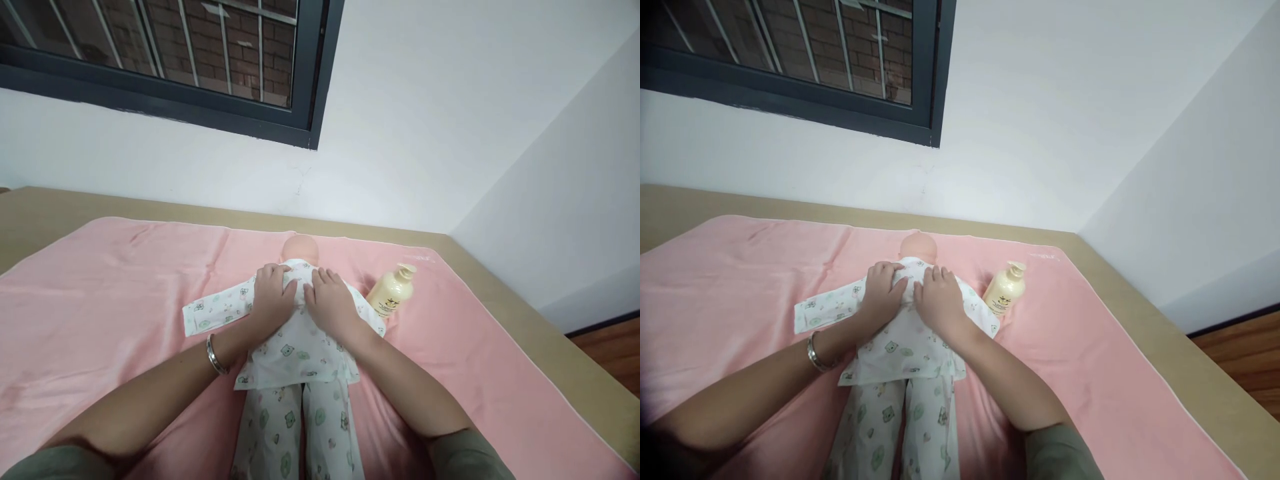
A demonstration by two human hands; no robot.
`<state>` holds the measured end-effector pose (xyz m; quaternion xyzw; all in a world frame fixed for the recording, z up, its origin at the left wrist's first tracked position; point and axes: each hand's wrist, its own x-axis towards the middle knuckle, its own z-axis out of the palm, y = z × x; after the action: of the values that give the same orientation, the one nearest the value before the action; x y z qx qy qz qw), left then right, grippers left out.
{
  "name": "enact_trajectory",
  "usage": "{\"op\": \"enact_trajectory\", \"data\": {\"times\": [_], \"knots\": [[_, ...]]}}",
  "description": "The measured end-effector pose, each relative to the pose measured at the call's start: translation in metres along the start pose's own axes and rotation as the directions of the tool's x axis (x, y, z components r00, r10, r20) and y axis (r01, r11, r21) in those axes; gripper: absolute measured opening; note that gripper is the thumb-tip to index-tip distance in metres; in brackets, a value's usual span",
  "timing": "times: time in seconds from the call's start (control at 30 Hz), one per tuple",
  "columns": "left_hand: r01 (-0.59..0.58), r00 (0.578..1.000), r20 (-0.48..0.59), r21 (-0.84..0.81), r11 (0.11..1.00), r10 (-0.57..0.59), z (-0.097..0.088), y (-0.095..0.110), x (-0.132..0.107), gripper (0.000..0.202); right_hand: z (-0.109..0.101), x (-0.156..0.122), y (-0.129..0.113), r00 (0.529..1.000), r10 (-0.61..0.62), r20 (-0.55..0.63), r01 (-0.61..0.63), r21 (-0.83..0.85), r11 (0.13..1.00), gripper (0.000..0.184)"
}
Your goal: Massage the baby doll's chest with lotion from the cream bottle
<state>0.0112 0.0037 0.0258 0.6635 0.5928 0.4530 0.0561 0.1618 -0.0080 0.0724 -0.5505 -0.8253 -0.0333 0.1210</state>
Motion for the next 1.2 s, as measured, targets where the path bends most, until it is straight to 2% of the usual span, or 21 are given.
{"op": "enact_trajectory", "data": {"times": [0.1, 0.23, 0.3, 0.47, 0.53, 0.6, 0.73, 0.83, 0.93, 1.03, 1.2], "knots": [[-0.016, 0.999, 0.05, 0.079, 0.997, 0.012, -0.002, 0.001, 0.001, 0.026, -0.001, -0.009, -0.008, 0.998, -0.045, -0.032, 0.044, -0.029, 0.999, 0.044], [-0.183, 0.978, 0.132, 0.184, 0.966, 0.16, -0.006, 0.013, -0.01, 0.03, -0.002, 0.009, 0.007, 1.0, -0.026, -0.005, 0.026, 0.086, 0.996, 0.036], [-0.222, 0.969, 0.154, 0.199, 0.954, 0.193, -0.008, 0.016, -0.011, 0.031, -0.001, 0.015, 0.011, 1.0, -0.023, 0.008, 0.022, 0.108, 0.994, 0.035], [-0.133, 0.98, 0.17, 0.175, 0.976, 0.103, -0.009, 0.004, 0.006, 0.03, 0.006, -0.003, -0.005, 0.997, -0.061, -0.045, 0.061, -0.007, 0.998, 0.045], [-0.149, 0.977, 0.179, 0.181, 0.972, 0.117, -0.008, 0.001, 0.008, 0.031, 0.006, -0.008, -0.008, 0.996, -0.077, -0.036, 0.077, -0.005, 0.997, 0.047], [-0.21, 0.969, 0.172, 0.216, 0.953, 0.175, -0.007, 0.003, 0.002, 0.034, 0.005, -0.002, -0.002, 0.999, -0.045, 0.005, 0.045, 0.058, 0.997, 0.048], [-0.305, 0.951, 0.146, 0.275, 0.912, 0.274, -0.005, 0.012, -0.015, 0.039, 0.006, 0.021, 0.018, 0.99, 0.087, 0.11, -0.107, 0.193, 0.975, 0.061], [-0.286, 0.956, 0.145, 0.269, 0.92, 0.255, -0.005, 0.009, -0.012, 0.038, 0.01, 0.018, 0.014, 0.992, 0.084, 0.091, -0.1, 0.185, 0.978, 0.062], [-0.229, 0.966, 0.17, 0.222, 0.948, 0.194, -0.004, -0.002, 0.002, 0.035, 0.012, -0.005, -0.006, 0.999, 0.027, 0.018, -0.028, 0.09, 0.996, 0.057], [-0.177, 0.975, 0.169, 0.188, 0.966, 0.146, 0.0, -0.012, 0.009, 0.038, 0.011, -0.019, -0.017, 0.999, 0.018, -0.038, -0.017, 0.023, 1.0, 0.056], [-0.135, 0.987, 0.099, 0.092, 0.987, 0.126, 0.005, -0.015, 0.001, 0.039, 0.017, 0.005, 0.008, 0.997, 0.072, 0.014, -0.073, 0.129, 0.989, 0.058]]}}
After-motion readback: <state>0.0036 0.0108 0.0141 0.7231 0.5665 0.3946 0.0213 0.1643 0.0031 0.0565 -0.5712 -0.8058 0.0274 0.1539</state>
